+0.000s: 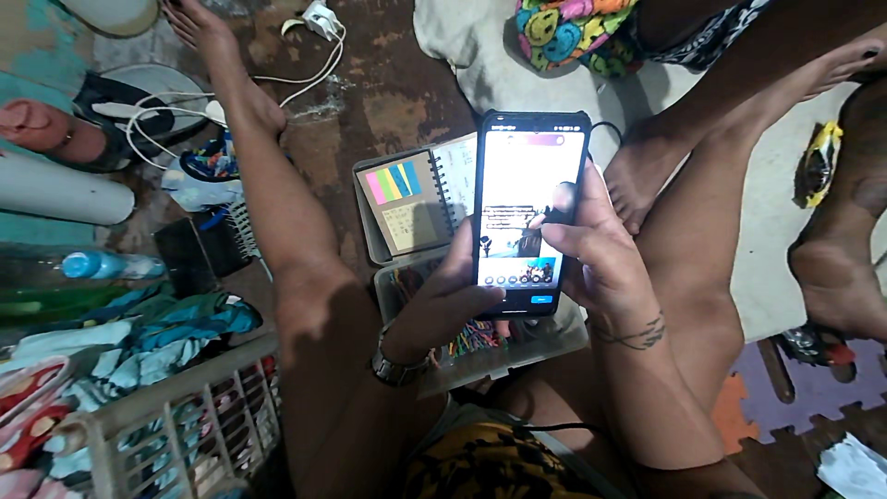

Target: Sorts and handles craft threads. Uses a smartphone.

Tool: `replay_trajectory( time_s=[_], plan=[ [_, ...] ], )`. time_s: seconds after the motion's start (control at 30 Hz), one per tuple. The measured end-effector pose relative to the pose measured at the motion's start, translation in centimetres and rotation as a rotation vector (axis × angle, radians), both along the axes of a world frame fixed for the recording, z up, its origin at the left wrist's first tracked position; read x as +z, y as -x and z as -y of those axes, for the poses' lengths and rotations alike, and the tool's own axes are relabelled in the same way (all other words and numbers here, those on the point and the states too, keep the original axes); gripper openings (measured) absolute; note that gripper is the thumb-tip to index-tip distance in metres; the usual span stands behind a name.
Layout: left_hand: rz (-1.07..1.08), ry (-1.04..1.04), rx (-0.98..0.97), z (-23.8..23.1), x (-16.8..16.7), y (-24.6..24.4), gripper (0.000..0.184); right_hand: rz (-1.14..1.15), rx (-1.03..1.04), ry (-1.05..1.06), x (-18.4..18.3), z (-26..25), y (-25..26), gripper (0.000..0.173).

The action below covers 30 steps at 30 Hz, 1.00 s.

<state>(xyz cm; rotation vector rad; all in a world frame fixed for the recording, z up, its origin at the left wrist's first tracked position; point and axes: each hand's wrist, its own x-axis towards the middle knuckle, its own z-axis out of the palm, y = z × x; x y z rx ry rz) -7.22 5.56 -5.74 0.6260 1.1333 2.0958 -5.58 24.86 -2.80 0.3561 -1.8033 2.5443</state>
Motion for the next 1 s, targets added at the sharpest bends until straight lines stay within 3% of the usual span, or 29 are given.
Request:
replay_trajectory(
  time_s=[0.3, 0.4, 0.53, 1.0],
  plan=[
    [0.015, 0.003, -0.013, -0.1, -0.8, 0.1, 0.06, -0.007, 0.009, 0.021, 0.1, 0.0, -0.1, 0.067],
    [0.003, 0.078, 0.024, -0.1, 0.7, -0.2, 0.059, 0.006, 0.003, 0.016, 0.0, 0.0, -0.1, 0.068],
    [0.003, -0.002, -0.022, -0.1, -1.1, 0.2, 0.056, 0.008, 0.01, 0.032, 0.1, 0.0, -0.2, 0.068],
    [0.0, -0.033, 0.016, -0.2, -0.1, -0.1, 0.058, 0.025, 0.002, 0.033, 0.0, 0.0, -0.3, 0.07]
  ],
)
